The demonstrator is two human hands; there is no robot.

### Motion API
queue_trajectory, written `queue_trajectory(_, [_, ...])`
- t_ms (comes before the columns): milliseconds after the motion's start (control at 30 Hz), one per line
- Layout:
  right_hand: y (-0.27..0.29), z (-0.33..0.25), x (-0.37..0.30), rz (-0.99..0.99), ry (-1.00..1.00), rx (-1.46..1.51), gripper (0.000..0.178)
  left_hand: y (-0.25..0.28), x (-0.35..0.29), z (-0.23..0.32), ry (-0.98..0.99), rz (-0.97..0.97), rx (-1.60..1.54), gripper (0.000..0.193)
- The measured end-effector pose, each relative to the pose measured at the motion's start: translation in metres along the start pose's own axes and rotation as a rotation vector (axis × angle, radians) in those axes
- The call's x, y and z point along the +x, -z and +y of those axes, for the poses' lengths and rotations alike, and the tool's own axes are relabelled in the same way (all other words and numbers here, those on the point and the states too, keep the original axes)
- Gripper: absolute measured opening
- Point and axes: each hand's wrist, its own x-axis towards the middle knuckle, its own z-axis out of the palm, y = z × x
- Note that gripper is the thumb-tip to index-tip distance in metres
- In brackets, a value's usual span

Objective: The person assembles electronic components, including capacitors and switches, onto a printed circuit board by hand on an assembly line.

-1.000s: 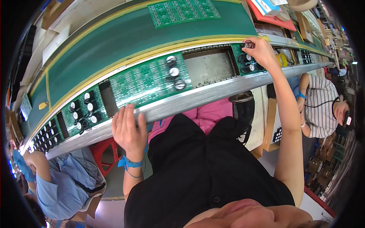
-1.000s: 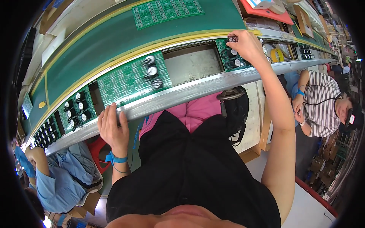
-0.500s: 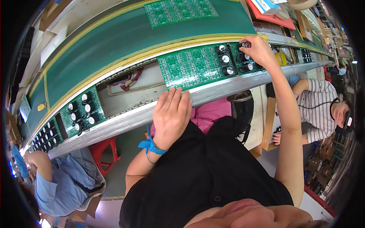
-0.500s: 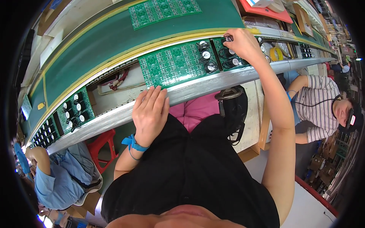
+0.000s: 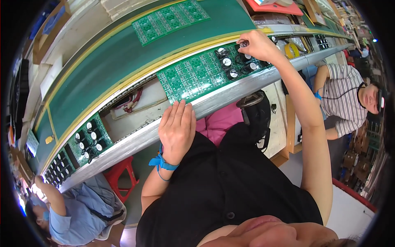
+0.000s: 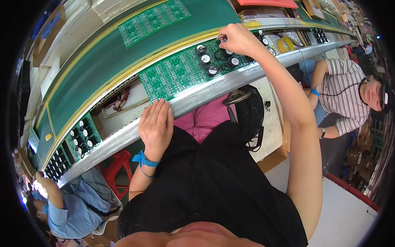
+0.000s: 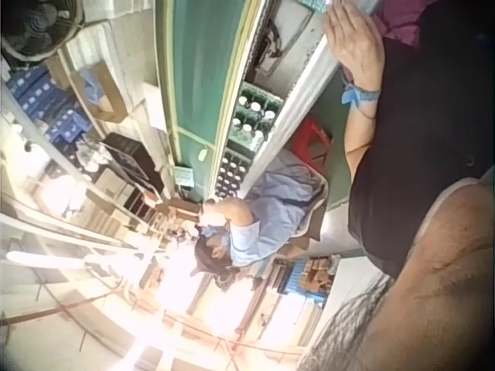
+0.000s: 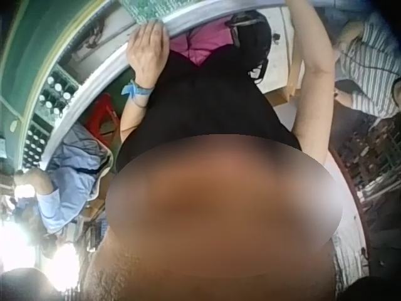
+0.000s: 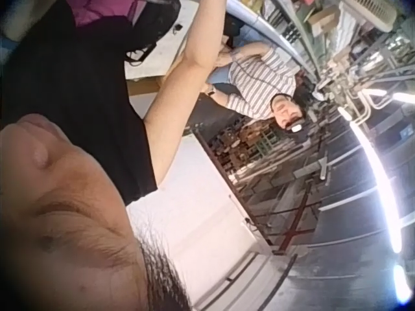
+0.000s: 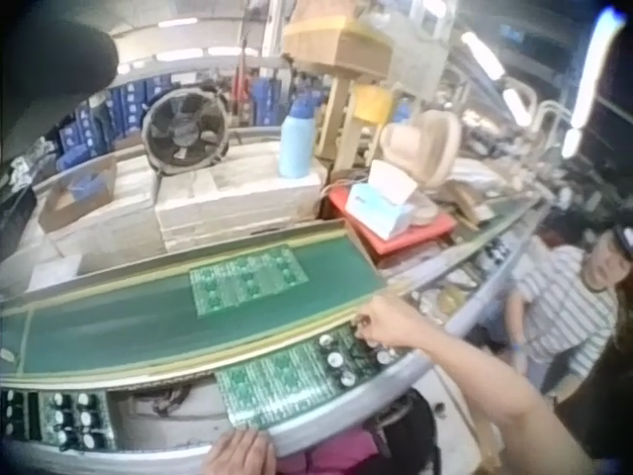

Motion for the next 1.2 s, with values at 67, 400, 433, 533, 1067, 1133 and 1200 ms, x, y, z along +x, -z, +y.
queue_trajectory(67, [0.000,0.004,0.003,0.022,0.024,-0.009,0.028,-0.002,0.002,0.001,-0.011,0.002,0.003,0.016])
queue_trajectory(400, [0.003,0.056,-0.004,0.197,-0.010,-0.346,0.013,0.003,0.006,0.006,-0.017,-0.055,0.027,0.017])
queue_trajectory(433, [0.005,0.074,-0.005,0.194,-0.071,-0.363,0.016,0.003,0.006,0.007,-0.031,-0.050,0.023,0.017])
queue_trajectory(533, [0.021,0.119,-0.010,0.155,-0.244,-0.399,0.019,0.005,0.003,0.009,-0.020,-0.046,0.071,0.018])
queue_trajectory(1067, [-0.057,0.219,-0.184,0.176,-0.171,0.133,0.020,-0.011,0.022,0.021,-0.077,-0.118,0.007,0.019])
queue_trajectory(1133, [-0.120,0.243,-0.220,0.029,-0.225,0.141,0.025,-0.017,0.026,0.025,-0.097,-0.131,-0.018,0.019])
queue_trajectory(1200, [-0.178,0.249,-0.245,0.116,-0.290,0.148,0.037,-0.022,0.028,0.027,-0.102,-0.131,-0.026,0.019])
